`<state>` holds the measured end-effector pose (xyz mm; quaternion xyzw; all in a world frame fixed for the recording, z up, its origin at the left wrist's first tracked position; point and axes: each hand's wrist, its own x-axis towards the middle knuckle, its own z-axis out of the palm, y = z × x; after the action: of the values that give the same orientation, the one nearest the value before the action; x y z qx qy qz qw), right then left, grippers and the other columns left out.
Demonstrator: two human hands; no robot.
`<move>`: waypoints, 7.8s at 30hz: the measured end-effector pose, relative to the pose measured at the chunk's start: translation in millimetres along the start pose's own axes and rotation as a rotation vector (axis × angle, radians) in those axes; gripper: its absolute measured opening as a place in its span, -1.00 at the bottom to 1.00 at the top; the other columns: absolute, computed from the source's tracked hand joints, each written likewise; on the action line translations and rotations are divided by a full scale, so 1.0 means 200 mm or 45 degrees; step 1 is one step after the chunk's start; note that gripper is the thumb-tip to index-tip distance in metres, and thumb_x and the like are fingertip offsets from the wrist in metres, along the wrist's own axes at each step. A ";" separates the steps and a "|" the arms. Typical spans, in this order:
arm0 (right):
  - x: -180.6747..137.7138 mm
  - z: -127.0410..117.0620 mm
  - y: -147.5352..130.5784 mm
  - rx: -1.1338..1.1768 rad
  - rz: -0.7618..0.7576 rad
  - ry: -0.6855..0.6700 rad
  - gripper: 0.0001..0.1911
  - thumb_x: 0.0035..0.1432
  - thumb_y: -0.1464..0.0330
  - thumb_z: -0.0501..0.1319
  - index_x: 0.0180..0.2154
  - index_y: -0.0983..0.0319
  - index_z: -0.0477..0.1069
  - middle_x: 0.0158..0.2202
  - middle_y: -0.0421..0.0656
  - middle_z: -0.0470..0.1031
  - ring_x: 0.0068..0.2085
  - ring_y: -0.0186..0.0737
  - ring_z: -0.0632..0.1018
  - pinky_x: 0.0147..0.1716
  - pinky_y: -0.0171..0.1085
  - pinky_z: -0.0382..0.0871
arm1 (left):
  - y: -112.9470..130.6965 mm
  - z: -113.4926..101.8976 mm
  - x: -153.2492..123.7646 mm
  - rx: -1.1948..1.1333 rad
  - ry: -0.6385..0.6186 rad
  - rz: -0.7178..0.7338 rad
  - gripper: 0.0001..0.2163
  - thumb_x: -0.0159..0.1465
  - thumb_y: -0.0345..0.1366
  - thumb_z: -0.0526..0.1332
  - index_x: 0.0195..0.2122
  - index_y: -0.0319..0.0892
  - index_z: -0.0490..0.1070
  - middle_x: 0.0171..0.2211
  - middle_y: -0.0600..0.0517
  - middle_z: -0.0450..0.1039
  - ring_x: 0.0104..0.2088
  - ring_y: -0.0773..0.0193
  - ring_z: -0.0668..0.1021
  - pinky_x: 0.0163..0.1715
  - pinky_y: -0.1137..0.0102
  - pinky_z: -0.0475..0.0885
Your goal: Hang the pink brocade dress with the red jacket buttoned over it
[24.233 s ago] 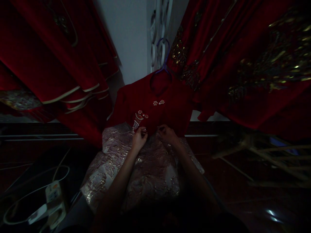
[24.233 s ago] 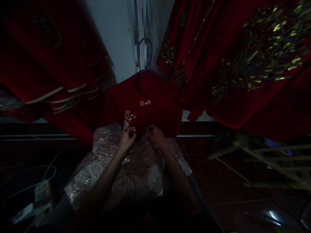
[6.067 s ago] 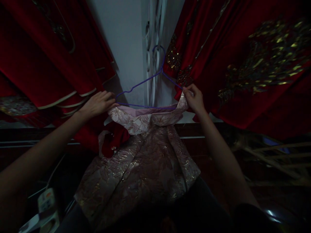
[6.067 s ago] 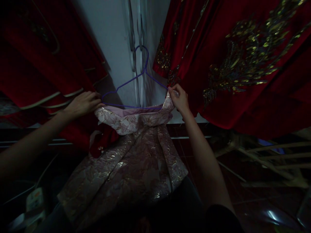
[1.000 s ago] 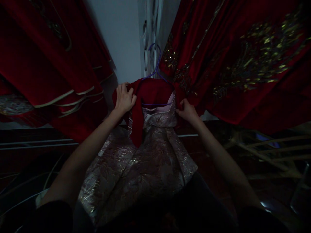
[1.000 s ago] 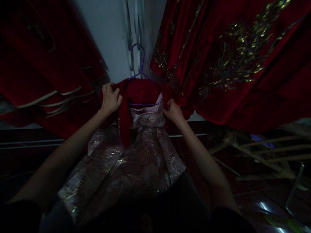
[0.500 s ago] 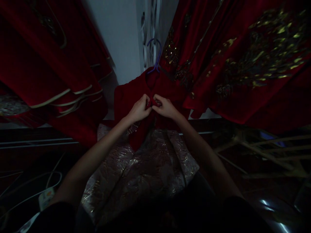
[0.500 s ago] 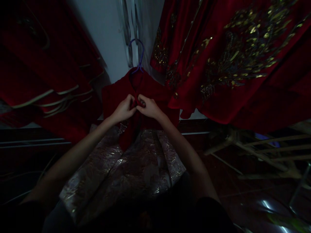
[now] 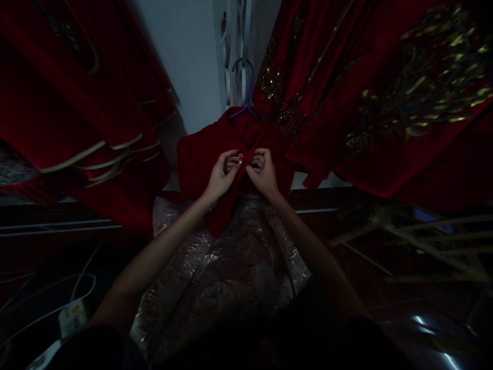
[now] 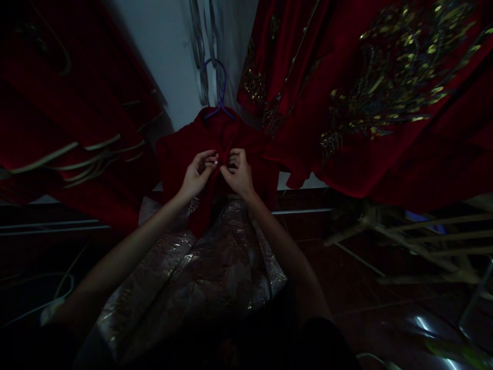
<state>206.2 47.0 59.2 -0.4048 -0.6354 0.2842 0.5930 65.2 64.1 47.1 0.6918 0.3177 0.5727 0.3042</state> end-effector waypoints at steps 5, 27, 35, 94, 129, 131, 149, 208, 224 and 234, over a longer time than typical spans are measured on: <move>0.00 -0.04 0.00 0.133 0.051 -0.123 -0.71 0.05 0.28 0.13 -0.13 0.13 0.24 -0.20 -0.18 0.47 -0.17 -0.30 0.54 -0.12 -0.23 0.48 | -0.01 -0.02 -0.02 -0.067 0.111 -0.071 -0.79 0.19 -0.29 0.22 -0.16 -0.14 0.29 -0.19 -0.06 0.48 -0.21 0.30 0.57 -0.14 0.35 0.47; -0.02 -0.03 -0.04 -0.084 0.013 -0.027 -0.73 0.15 0.19 0.19 -0.13 0.16 0.41 -0.09 -0.14 0.54 -0.13 -0.24 0.58 -0.12 -0.22 0.52 | 0.13 -0.10 0.01 0.509 -0.176 0.194 -0.91 0.23 -0.35 0.14 -0.28 -0.14 0.41 -0.33 0.03 0.45 -0.32 0.31 0.50 -0.29 0.40 0.38; -0.05 -0.05 -0.04 -0.095 -0.087 -0.022 -0.72 0.19 0.22 0.17 -0.10 0.16 0.47 -0.06 -0.17 0.55 -0.11 -0.24 0.59 -0.10 -0.22 0.53 | 0.15 -0.07 0.02 0.556 -0.116 0.203 -0.92 0.20 -0.29 0.20 -0.34 -0.17 0.40 -0.42 0.08 0.44 -0.46 0.40 0.45 -0.43 0.49 0.32; -0.47 -0.30 0.40 -1.166 -0.184 -0.024 -0.41 0.08 0.44 0.10 0.19 0.28 0.18 0.13 0.10 0.27 0.15 0.05 0.31 0.11 0.03 0.20 | 0.08 -0.03 -0.35 0.329 -0.633 -0.028 -0.78 0.30 -0.29 0.09 -0.10 -0.15 0.45 -0.20 -0.01 0.52 -0.27 0.33 0.56 -0.24 0.42 0.46; -0.31 -0.49 -0.13 -0.184 0.190 -0.598 -0.66 0.23 0.17 0.13 -0.07 0.19 0.46 -0.27 -0.17 0.56 -0.32 -0.35 0.55 -0.32 -0.33 0.47 | 0.10 0.01 -0.39 0.013 0.286 -0.478 -0.71 0.14 -0.05 0.27 -0.31 -0.20 0.44 -0.43 0.08 0.47 -0.47 0.37 0.49 -0.45 0.44 0.51; -0.31 -0.48 -0.10 -0.247 0.195 -0.639 -0.65 0.22 0.16 0.13 -0.04 0.17 0.45 -0.25 -0.17 0.56 -0.32 -0.33 0.56 -0.33 -0.31 0.48 | 0.17 -0.07 -0.37 -0.045 0.424 -0.437 -0.70 0.11 -0.05 0.30 -0.30 -0.18 0.42 -0.43 0.10 0.45 -0.49 0.41 0.47 -0.47 0.48 0.52; -0.35 -0.48 0.25 -0.999 0.171 -0.474 -0.60 0.15 0.19 0.19 -0.02 0.24 0.44 -0.09 0.04 0.54 -0.10 -0.01 0.58 -0.08 -0.05 0.43 | 0.00 -0.11 -0.43 0.603 -0.071 -0.382 -0.71 0.29 -0.04 0.10 -0.16 -0.12 0.43 -0.49 0.01 0.52 -0.47 0.20 0.58 -0.50 0.44 0.37; -0.39 -0.10 0.11 0.204 0.338 0.149 -0.69 0.01 0.15 0.31 -0.33 0.18 0.27 -0.36 -0.23 0.41 -0.34 -0.34 0.46 -0.30 -0.33 0.36 | -0.07 -0.19 -0.41 -0.051 0.555 -0.476 -0.59 0.12 -0.24 0.28 0.00 -0.15 0.30 -0.01 -0.09 0.39 -0.15 0.31 0.51 -0.17 0.39 0.45; -0.32 0.11 -0.05 -0.143 0.028 -0.224 -0.74 0.17 0.22 0.17 -0.11 0.14 0.34 -0.24 -0.16 0.48 -0.31 -0.32 0.47 -0.38 -0.35 0.34 | -0.12 -0.16 -0.40 -0.340 0.569 -0.596 -0.64 0.09 -0.17 0.28 -0.11 -0.22 0.40 -0.15 -0.09 0.52 -0.16 0.29 0.56 -0.10 0.36 0.43; -0.16 0.23 0.14 -0.352 -0.078 -0.379 -0.80 0.17 0.37 0.14 -0.16 0.15 0.45 -0.26 -0.19 0.49 -0.32 -0.33 0.47 -0.27 -0.33 0.37 | -0.13 -0.15 -0.42 -0.341 0.525 -0.609 -0.60 0.10 -0.17 0.28 -0.04 -0.19 0.38 0.01 -0.13 0.45 -0.06 0.24 0.53 -0.12 0.36 0.45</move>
<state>164.5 39.2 13.4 -0.4166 -0.7610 0.2328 0.4396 21.7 16.3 -18.6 0.4215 0.4477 0.6494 0.4474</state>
